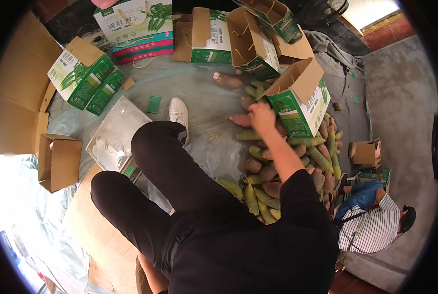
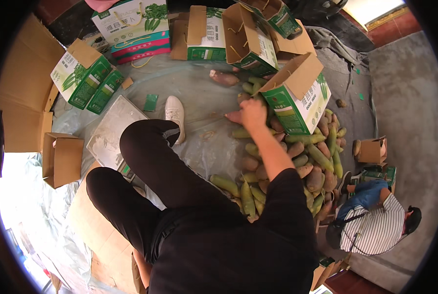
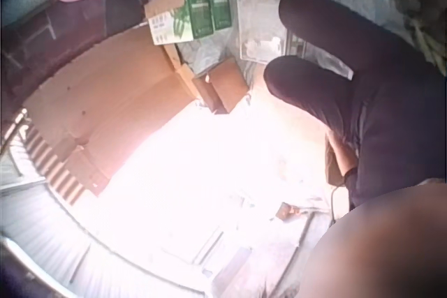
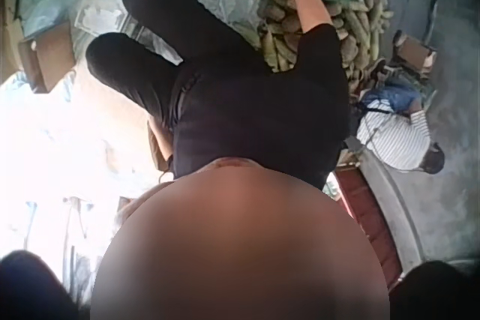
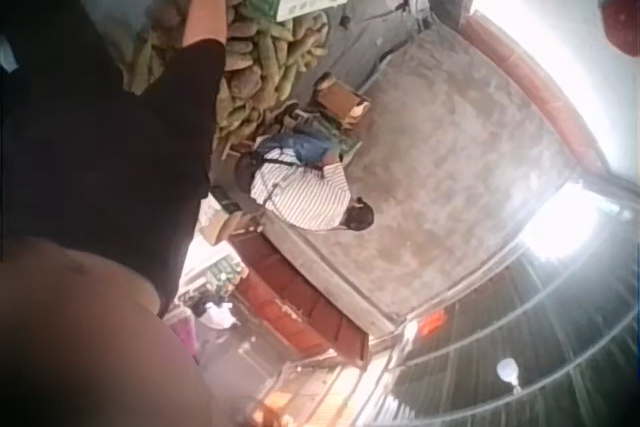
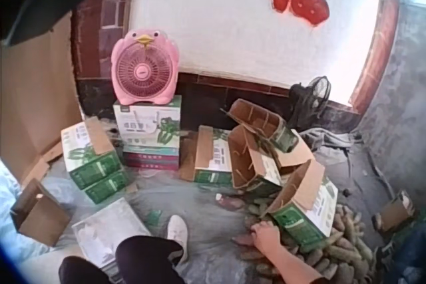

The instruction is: Sort and weigh vegetables into cardboard boxes.

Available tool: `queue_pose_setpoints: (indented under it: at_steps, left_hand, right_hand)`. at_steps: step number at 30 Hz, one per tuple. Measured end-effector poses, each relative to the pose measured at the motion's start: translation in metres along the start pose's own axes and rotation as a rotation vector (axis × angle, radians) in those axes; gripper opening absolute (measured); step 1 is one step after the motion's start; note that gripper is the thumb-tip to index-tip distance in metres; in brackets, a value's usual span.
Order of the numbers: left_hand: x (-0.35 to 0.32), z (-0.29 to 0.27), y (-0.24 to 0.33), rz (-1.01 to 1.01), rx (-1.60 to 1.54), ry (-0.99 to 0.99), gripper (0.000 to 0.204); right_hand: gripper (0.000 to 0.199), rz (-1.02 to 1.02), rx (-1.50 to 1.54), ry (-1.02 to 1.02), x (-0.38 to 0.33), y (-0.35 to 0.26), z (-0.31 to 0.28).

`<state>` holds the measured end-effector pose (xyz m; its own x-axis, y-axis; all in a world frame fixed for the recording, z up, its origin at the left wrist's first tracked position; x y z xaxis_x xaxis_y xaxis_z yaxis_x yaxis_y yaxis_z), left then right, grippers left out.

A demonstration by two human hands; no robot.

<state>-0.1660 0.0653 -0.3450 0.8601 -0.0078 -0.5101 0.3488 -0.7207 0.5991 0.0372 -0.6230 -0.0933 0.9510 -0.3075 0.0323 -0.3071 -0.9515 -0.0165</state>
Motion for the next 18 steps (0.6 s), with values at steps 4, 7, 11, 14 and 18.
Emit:
queue_pose_setpoints:
  at_steps: [4, 7, 11, 14, 18]
  left_hand:
    - [-0.016, -0.005, -0.026, -0.115, -0.483, 0.068, 0.036]
    - [-0.064, -0.011, -0.063, -0.207, -0.874, 0.224, 0.034]
    - [-0.114, -0.034, -0.088, -0.105, -1.097, 0.412, 0.037]
    - [-0.102, -0.051, 0.034, -0.184, -0.778, 0.491, 0.028]
    - [-0.156, -0.088, 0.054, -0.307, -0.472, 0.653, 0.020]
  right_hand:
    - [0.046, -0.162, -0.512, 0.147, 0.045, 0.023, -0.054]
    - [0.053, -0.107, -0.517, -0.082, 0.066, 0.075, -0.028]
    - [0.013, -0.165, -0.658, -0.069, 0.068, 0.127, 0.001]
    - [0.015, 0.024, -0.670, -0.114, 0.046, 0.190, -0.017]
    - [0.023, -0.008, -0.533, -0.133, 0.038, 0.121, -0.078]
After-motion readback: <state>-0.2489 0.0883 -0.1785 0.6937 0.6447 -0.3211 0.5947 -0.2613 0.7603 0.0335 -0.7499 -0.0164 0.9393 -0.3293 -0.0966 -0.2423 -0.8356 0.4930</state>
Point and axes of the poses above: each hand's wrist, its own x-axis towards the middle knuckle, its own z-axis out of the palm, y = z × x, the point moved 9 cm from there along x, towards the middle knuckle, and after that the axes turned 2 degrees about z, right-handed, at the moved point
